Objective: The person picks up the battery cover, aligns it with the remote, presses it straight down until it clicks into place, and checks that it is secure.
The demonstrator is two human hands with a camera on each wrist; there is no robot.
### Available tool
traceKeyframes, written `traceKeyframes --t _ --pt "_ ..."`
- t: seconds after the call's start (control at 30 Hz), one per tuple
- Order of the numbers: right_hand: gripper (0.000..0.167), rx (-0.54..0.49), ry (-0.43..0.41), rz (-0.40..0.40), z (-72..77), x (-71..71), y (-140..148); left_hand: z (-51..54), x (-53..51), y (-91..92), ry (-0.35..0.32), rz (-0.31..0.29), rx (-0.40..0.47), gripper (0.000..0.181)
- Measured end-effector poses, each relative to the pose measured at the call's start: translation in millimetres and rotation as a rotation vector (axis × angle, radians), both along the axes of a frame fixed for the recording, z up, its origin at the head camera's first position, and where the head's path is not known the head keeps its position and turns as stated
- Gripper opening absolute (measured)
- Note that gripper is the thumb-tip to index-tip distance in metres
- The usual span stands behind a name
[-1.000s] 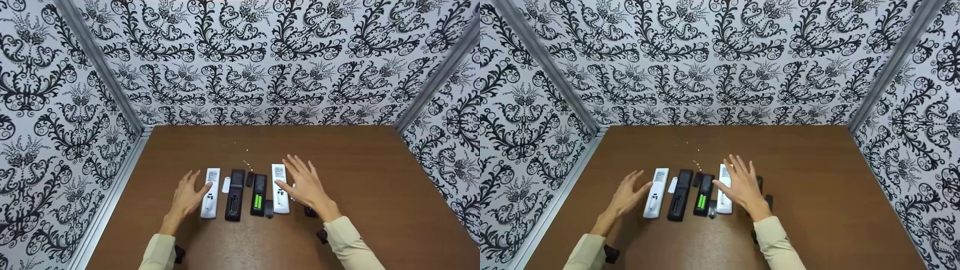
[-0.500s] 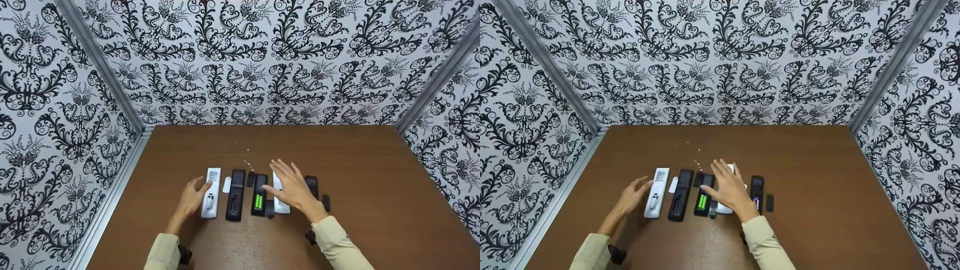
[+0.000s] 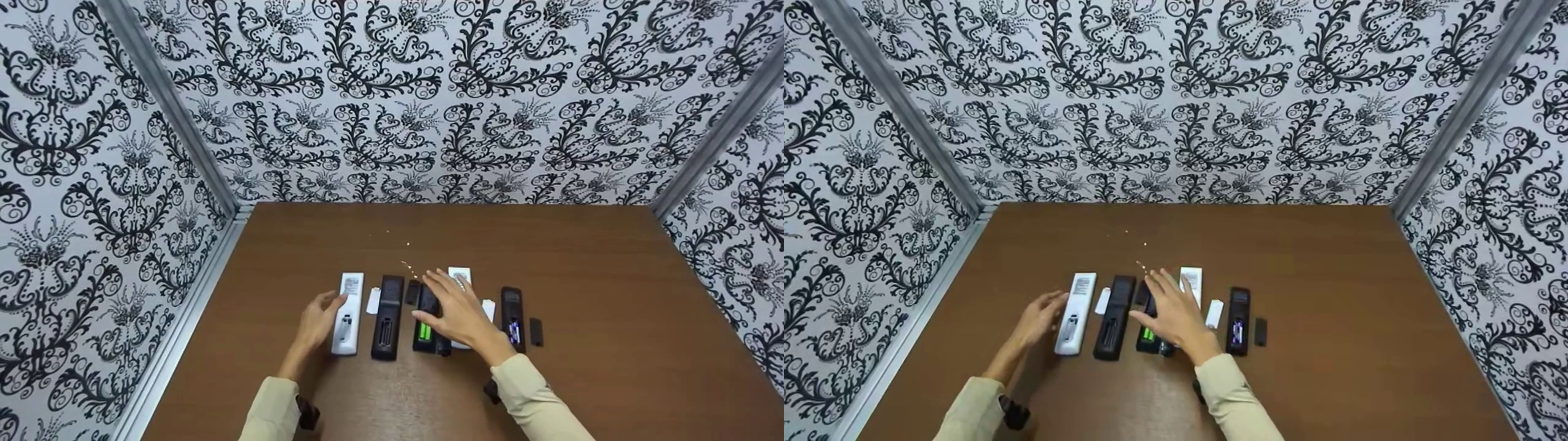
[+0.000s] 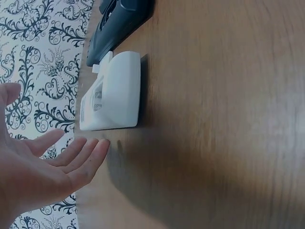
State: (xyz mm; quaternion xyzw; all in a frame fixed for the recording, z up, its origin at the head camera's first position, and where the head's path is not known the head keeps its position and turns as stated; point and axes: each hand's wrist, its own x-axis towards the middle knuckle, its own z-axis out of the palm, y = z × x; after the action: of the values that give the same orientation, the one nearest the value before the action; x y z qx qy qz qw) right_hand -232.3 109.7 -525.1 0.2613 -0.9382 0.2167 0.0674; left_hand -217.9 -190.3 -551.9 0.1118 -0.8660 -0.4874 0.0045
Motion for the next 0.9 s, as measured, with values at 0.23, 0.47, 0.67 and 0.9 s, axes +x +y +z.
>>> traceKeyframes --t 0.23,0.47,0.67,0.9 --pt "0.077 0.025 -0.011 -0.001 0.0 -0.7 -10 -1.7 -1.6 4.6 0.004 0.026 0.021 0.057" --pt "0.076 0.034 -0.024 0.026 -3.9 -2.9 -21 -2.2 -3.6 5.2 0.000 0.054 0.000 0.050" --pt "0.076 0.039 -0.035 0.054 -10.4 -3.2 -33 -5.3 -3.8 6.4 -0.024 0.055 -0.040 0.050" --pt "0.077 0.069 -0.087 0.073 -16.8 -5.3 -42 -5.2 -6.6 12.7 -0.020 0.067 -0.138 0.047"
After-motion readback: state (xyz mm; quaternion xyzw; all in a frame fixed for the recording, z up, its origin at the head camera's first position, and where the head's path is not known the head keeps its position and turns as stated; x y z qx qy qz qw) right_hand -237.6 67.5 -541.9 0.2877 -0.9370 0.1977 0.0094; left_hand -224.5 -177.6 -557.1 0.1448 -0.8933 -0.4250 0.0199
